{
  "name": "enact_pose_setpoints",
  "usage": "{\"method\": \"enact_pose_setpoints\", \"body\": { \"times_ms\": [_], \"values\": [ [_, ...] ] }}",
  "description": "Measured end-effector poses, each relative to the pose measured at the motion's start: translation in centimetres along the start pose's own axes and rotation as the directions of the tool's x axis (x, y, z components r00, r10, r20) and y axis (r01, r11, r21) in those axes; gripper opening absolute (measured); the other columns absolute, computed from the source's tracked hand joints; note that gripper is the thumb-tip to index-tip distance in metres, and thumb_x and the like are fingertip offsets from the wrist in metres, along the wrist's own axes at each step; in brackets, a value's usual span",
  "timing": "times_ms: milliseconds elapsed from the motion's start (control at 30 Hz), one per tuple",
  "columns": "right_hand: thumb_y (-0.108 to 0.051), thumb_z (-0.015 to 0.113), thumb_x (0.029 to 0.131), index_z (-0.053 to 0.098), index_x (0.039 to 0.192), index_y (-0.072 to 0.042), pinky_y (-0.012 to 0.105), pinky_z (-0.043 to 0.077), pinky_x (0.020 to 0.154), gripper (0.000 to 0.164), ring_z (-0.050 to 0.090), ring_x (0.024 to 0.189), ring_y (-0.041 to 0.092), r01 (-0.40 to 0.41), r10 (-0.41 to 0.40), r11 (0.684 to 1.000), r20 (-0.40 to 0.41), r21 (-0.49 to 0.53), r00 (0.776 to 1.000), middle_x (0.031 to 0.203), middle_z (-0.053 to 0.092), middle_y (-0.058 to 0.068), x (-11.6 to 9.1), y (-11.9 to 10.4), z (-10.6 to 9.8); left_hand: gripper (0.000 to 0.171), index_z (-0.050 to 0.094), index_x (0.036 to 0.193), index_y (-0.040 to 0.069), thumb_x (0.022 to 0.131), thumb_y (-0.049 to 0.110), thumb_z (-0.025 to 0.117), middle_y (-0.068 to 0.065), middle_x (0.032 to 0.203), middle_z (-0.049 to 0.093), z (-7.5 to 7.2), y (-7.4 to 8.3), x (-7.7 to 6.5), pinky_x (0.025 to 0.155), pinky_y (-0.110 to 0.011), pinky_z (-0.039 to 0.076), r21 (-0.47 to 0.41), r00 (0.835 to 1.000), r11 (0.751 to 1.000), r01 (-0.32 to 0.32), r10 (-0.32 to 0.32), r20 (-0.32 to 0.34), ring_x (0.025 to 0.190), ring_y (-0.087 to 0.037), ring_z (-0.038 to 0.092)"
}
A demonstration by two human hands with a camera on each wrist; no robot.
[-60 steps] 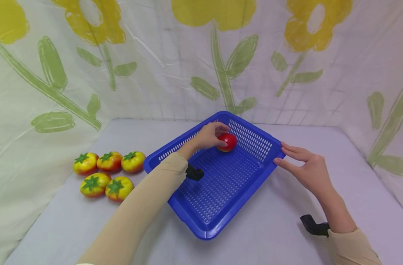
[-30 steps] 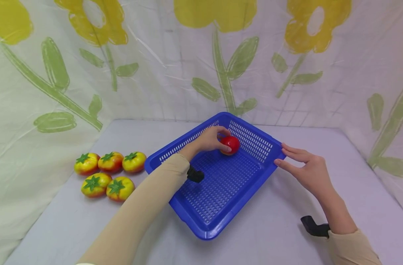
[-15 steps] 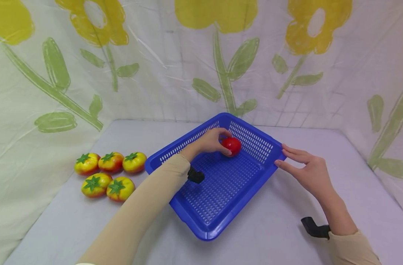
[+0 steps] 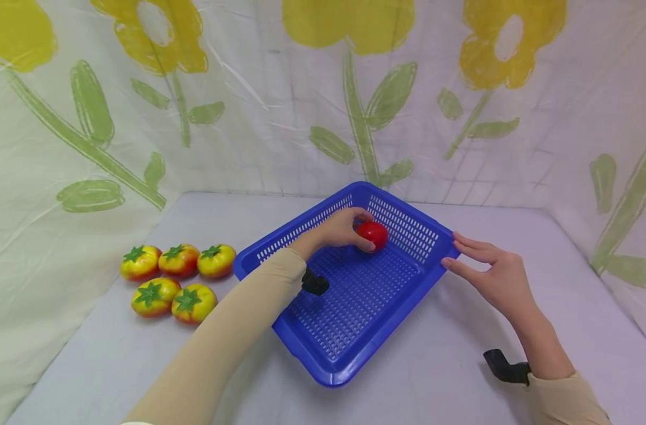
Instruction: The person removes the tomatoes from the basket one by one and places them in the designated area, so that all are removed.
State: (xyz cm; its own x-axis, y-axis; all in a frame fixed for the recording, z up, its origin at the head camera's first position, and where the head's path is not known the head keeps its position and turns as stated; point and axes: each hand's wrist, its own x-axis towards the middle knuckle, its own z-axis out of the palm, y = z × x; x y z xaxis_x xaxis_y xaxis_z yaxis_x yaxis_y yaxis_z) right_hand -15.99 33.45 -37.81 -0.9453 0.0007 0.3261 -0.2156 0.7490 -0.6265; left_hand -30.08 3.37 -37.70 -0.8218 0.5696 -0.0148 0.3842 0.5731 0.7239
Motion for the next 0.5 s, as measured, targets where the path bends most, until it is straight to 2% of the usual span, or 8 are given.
{"method": "enact_pose_setpoints", "body": {
  "times_ms": [33,133,233,367,433,500],
  "values": [
    [-0.037,0.080,0.083,0.064,0.131,-0.012,0.016,0.031,0.103,0.057,0.048,0.128,0.035,-0.001,0.001,1.000,0.001,0.002,1.000,0.134,0.059,0.006,0.00,0.01,-0.01,0.063,0.056,0.133,0.008,0.079,0.024,0.085,-0.007,0.131,0.058,0.00,0.03,-0.02,0.093,-0.027,0.047,-0.003,1.000,1.000,-0.001,0.001,0.003,0.116,-0.018,0.053],
    [-0.036,0.081,0.083,0.064,0.131,-0.011,0.040,0.036,0.108,0.057,0.048,0.128,0.036,-0.002,0.002,1.000,0.003,0.012,1.000,0.133,0.058,0.008,0.01,0.01,-0.03,0.064,0.055,0.135,0.006,0.081,0.026,0.083,-0.007,0.132,0.057,-0.01,0.16,-0.09,0.092,-0.026,0.047,-0.003,1.000,1.000,-0.010,0.010,0.004,0.116,-0.018,0.053],
    [-0.036,0.081,0.082,0.063,0.131,-0.010,0.062,0.035,0.101,0.058,0.047,0.128,0.038,-0.007,0.007,1.000,0.008,0.022,1.000,0.134,0.058,0.010,0.04,0.03,-0.06,0.063,0.054,0.135,0.006,0.082,0.027,0.082,-0.007,0.132,0.057,-0.02,0.29,-0.18,0.092,-0.025,0.047,-0.001,1.000,1.000,-0.014,0.014,-0.004,0.115,-0.018,0.053],
    [-0.036,0.081,0.083,0.063,0.132,-0.011,0.062,0.035,0.101,0.059,0.047,0.128,0.038,-0.014,0.014,1.000,0.014,0.016,1.000,0.134,0.058,0.009,0.02,0.15,-0.05,0.062,0.054,0.135,0.006,0.083,0.027,0.081,-0.007,0.131,0.057,-0.03,0.38,-0.19,0.091,-0.024,0.047,-0.009,1.000,1.000,-0.016,0.016,-0.016,0.115,-0.017,0.053],
    [-0.037,0.080,0.083,0.062,0.133,-0.013,0.055,0.035,0.105,0.058,0.047,0.128,0.037,-0.015,0.015,1.000,0.014,0.009,1.000,0.135,0.058,0.007,-0.02,0.23,-0.01,0.062,0.054,0.135,0.006,0.083,0.027,0.081,-0.007,0.131,0.057,-0.03,0.45,-0.19,0.091,-0.024,0.047,-0.012,1.000,1.000,-0.016,0.016,-0.020,0.115,-0.017,0.053],
    [-0.037,0.080,0.083,0.062,0.133,-0.014,0.039,0.035,0.108,0.058,0.048,0.128,0.036,-0.005,0.005,1.000,0.009,0.000,1.000,0.135,0.058,0.006,-0.05,0.31,0.04,0.062,0.053,0.136,0.006,0.084,0.028,0.080,-0.007,0.132,0.056,-0.05,0.53,-0.21,0.091,-0.025,0.047,-0.012,1.000,1.000,-0.015,0.015,-0.025,0.115,-0.017,0.053]
  ]
}}
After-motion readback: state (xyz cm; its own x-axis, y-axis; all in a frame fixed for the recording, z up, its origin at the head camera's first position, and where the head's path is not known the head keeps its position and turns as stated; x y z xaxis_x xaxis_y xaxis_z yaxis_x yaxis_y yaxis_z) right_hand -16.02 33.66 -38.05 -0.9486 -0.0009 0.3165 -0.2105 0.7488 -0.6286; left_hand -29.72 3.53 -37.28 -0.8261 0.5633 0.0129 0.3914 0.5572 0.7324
